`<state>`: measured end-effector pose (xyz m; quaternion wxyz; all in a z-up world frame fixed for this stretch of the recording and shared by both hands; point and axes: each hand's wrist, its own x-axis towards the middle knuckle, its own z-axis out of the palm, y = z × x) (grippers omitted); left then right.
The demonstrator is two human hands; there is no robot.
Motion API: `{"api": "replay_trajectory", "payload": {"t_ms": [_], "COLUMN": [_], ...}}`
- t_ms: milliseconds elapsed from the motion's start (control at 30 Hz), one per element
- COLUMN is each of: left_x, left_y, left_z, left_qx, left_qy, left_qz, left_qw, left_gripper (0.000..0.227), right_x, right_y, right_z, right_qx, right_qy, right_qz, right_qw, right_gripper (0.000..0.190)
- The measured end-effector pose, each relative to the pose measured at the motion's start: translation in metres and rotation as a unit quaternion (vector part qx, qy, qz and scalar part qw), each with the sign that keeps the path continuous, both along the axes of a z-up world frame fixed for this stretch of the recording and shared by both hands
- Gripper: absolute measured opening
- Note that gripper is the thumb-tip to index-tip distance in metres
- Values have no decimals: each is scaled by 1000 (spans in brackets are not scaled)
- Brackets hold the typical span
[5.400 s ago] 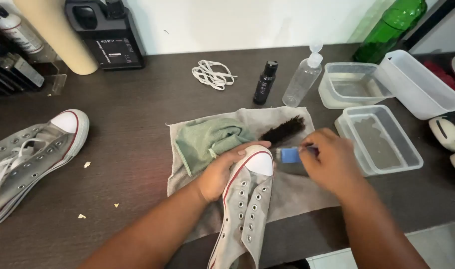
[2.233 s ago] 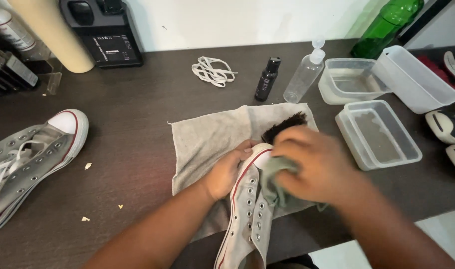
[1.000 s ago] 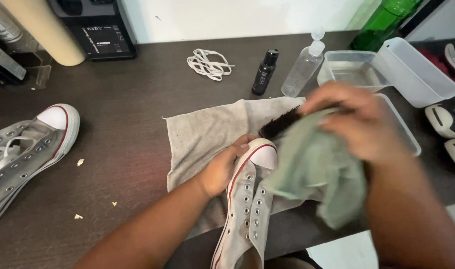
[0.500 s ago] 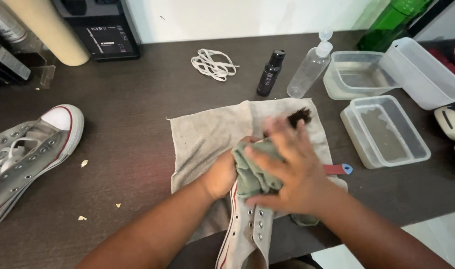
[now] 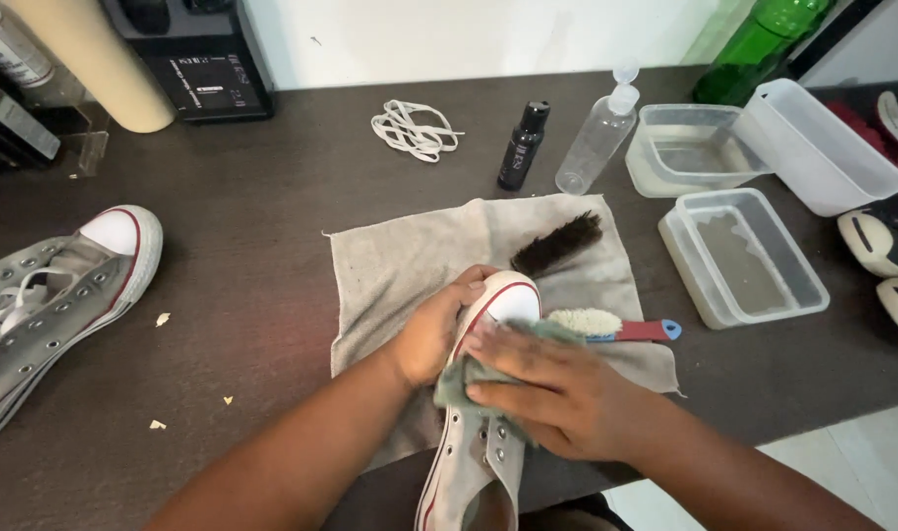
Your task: The person cleans a white canvas sneaker by first wiping the toe cap with a cloth, then scrubbing the same area with a brush dipped in liquid. The person holds the shoe steady while scrubbing the rubber toe cap repeatedly.
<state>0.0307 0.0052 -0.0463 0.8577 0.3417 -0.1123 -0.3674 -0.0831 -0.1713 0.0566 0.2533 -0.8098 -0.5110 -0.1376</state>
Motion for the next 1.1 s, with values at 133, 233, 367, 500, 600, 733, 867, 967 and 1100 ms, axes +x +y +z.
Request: {"api": "replay_trajectory", "payload": {"t_ms": [133, 233, 367, 500, 600, 733, 867, 967, 1100], "left_x": [-6, -14, -21, -35, -30, -3, -2, 5, 1], "left_y": [-1, -3, -3, -5, 8, -2, -4, -7, -5], "left_z": [17, 31, 44, 87, 73, 16, 15, -3, -2], "left_qx": [71, 185, 198, 204, 327, 201, 168, 170, 152], "left_qy": [-6, -98, -81, -22, -323, -127, -81, -82, -61], "left_qz": [6, 36, 31, 61, 102, 40, 42, 38, 45], "left_qw": [997, 977, 976, 977, 882, 971, 982, 981, 986], "left_gripper": [35, 56, 58, 81, 52, 52, 57, 58, 55], "right_x": [3, 28, 37, 43, 40, 30, 17, 17, 17], "right_y": [-67, -123, -78, -5, 16, -4, -35, -73, -60], "right_z": [-49, -75, -37, -6, 6, 7, 5, -7, 33], "right_qx": [105, 261, 277, 294, 63, 91, -4, -9, 114], "right_qy": [59, -192, -158, -114, -185, -178, -204, -188, -153], "right_qz": [-144, -295, -271, -243, -128, -153, -230, -308, -303], "right_qw": [982, 899, 908, 917, 972, 968, 951, 933, 933], "right_gripper": [46, 45, 46, 50, 30, 31, 29, 32, 44]}}
